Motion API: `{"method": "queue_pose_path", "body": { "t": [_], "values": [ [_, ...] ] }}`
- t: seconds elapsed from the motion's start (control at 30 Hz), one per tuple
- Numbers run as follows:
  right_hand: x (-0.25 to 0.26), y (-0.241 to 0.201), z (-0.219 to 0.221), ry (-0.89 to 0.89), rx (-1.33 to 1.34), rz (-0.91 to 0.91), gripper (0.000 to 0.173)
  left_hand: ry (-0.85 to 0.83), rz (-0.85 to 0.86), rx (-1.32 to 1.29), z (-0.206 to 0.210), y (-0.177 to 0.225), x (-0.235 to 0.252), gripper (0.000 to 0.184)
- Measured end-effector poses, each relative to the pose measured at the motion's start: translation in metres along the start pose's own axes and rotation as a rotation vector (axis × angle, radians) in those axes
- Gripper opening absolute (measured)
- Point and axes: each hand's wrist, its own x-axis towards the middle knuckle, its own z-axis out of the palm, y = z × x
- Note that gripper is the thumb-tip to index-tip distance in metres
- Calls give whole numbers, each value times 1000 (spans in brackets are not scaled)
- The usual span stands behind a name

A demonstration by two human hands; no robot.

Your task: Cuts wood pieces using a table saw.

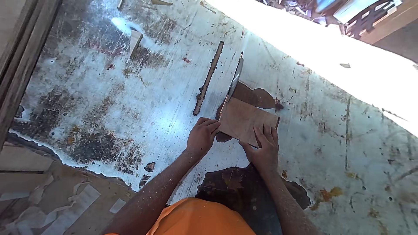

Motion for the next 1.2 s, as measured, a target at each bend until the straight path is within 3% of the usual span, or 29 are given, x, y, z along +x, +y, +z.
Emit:
{"method": "queue_pose_path", "body": {
  "t": [0.23, 0.4, 0.63, 0.93, 1.2],
  "values": [
    [22, 2, 1, -13, -29, 1, 88, 80, -175, 51, 3, 10, 18, 13],
    [46, -1, 2, 3, 0, 26, 88, 96, -257, 9, 3, 11, 37, 20],
    [68, -5, 3, 5, -20, 54, 87, 175, -129, -167, 2, 18, -18, 20],
    [99, 0, 3, 51, -36, 103, 89, -74, 20, -148, 9, 42, -74, 24],
    [21, 38, -20, -26, 41, -109, 77, -184, 101, -131, 13, 44, -80, 33]
  ]
}}
